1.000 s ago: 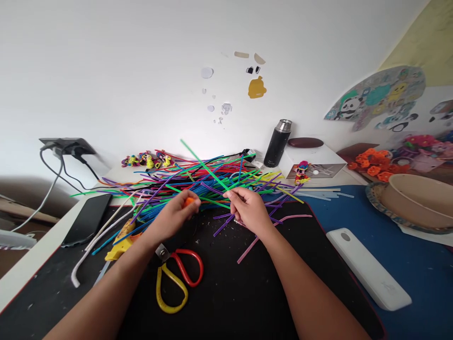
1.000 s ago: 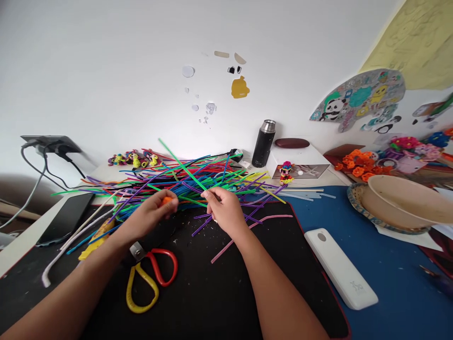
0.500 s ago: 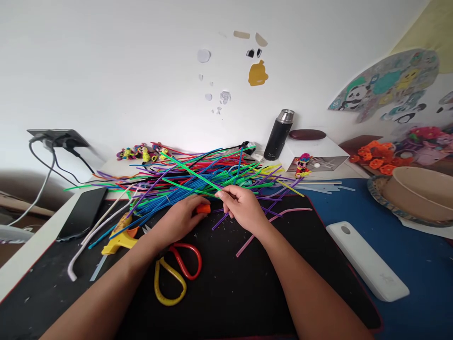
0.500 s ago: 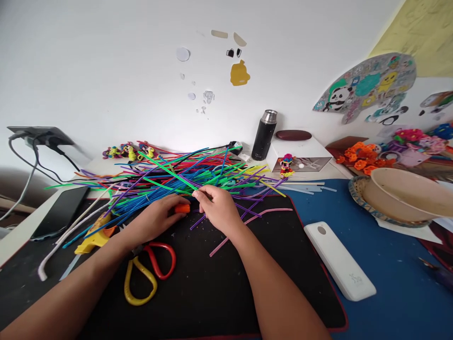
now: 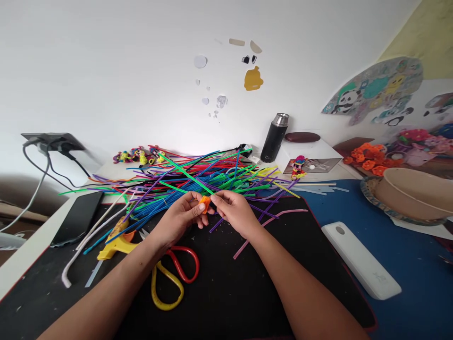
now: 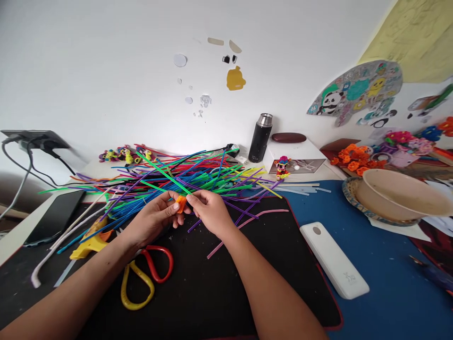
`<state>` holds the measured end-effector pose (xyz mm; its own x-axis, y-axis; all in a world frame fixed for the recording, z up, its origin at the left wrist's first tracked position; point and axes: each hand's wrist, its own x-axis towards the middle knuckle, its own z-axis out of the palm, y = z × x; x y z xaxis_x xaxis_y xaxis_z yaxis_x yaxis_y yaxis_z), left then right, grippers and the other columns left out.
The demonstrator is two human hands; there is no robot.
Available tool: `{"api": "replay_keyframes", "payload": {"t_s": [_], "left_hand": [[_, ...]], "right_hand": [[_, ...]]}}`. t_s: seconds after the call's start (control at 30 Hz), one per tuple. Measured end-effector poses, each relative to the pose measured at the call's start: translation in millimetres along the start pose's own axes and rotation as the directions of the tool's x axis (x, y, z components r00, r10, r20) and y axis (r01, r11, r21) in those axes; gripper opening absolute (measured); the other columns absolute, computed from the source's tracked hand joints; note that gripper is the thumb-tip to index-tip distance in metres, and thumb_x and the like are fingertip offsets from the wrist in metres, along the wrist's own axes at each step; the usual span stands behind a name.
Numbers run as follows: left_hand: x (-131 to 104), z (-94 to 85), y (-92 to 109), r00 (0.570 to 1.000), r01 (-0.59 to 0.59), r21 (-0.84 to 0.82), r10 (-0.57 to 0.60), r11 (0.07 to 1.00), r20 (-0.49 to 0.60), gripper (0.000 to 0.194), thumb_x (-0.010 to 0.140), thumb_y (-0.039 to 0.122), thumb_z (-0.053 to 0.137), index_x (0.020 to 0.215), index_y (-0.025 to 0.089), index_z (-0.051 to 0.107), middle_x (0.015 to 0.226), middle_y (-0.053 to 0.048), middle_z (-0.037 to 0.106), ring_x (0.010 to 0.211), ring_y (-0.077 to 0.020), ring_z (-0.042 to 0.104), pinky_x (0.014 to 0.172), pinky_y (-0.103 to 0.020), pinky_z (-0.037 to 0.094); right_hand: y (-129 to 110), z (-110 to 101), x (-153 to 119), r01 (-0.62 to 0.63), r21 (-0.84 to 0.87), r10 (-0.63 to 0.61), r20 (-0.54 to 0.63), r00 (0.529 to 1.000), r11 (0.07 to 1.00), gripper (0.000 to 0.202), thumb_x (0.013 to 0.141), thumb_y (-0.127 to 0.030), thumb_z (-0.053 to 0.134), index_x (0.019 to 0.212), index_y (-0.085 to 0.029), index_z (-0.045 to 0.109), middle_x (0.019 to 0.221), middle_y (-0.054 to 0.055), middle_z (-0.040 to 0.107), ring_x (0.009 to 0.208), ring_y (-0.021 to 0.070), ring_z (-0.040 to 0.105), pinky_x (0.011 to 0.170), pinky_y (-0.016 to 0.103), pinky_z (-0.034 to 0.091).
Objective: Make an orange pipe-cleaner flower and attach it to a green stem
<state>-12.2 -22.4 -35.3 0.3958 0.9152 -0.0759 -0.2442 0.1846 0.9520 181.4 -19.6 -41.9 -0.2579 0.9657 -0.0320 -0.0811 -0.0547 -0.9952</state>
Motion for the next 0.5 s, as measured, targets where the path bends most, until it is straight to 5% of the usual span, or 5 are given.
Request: {"api": "replay_keyframes", "payload": {"t_s": [0.2, 0.37, 0.5], "left_hand": [[-0.4, 3.7, -0.3, 1.0, -0.022, 0.07, 0.021, 0.997, 0.019, 0.04, 0.088, 0.046, 0.091, 0.095, 0.017, 0.064, 0.084, -0.004, 0.076, 0.059, -0.0142, 0.069, 0.05, -0.022, 0.053], [-1.2, 2.9, -1.5, 0.995, 0.082, -0.107, -0.087, 0.991, -0.041, 0.038, 0.081, 0.037, 0.097, 0.095, 0.015, 0.07, 0.085, -0.005, 0.076, 0.061, -0.0129, 0.071, 0.053, -0.02, 0.057], [-3.4, -3.2, 0.8, 0.985, 0.161, -0.253, -0.171, 0.954, -0.019, 0.039, 0.08, 0.033, 0.098, 0.107, 0.014, 0.077, 0.095, -0.009, 0.08, 0.077, -0.0189, 0.081, 0.069, -0.023, 0.068]], "right_hand": [[0.1, 2.4, -0.7, -0.117, 0.151, 0.108, 0.066, 0.992, 0.982, 0.051, 0.084, -0.068, 0.079, 0.092, -0.018, 0.071, 0.063, -0.005, 0.056, 0.048, 0.0073, 0.032, 0.046, 0.025, 0.018], [2.1, 1.5, 0.7, -0.162, 0.188, 0.151, 0.069, 0.986, 0.969, 0.053, 0.078, -0.066, 0.085, 0.089, -0.017, 0.071, 0.063, -0.005, 0.056, 0.047, 0.0061, 0.032, 0.045, 0.025, 0.016], [2.4, -1.5, 2.1, -0.167, 0.235, 0.159, 0.051, 0.986, 0.958, 0.052, 0.076, -0.066, 0.087, 0.085, -0.018, 0.069, 0.059, -0.007, 0.052, 0.044, 0.0055, 0.031, 0.045, 0.025, 0.015]]}}
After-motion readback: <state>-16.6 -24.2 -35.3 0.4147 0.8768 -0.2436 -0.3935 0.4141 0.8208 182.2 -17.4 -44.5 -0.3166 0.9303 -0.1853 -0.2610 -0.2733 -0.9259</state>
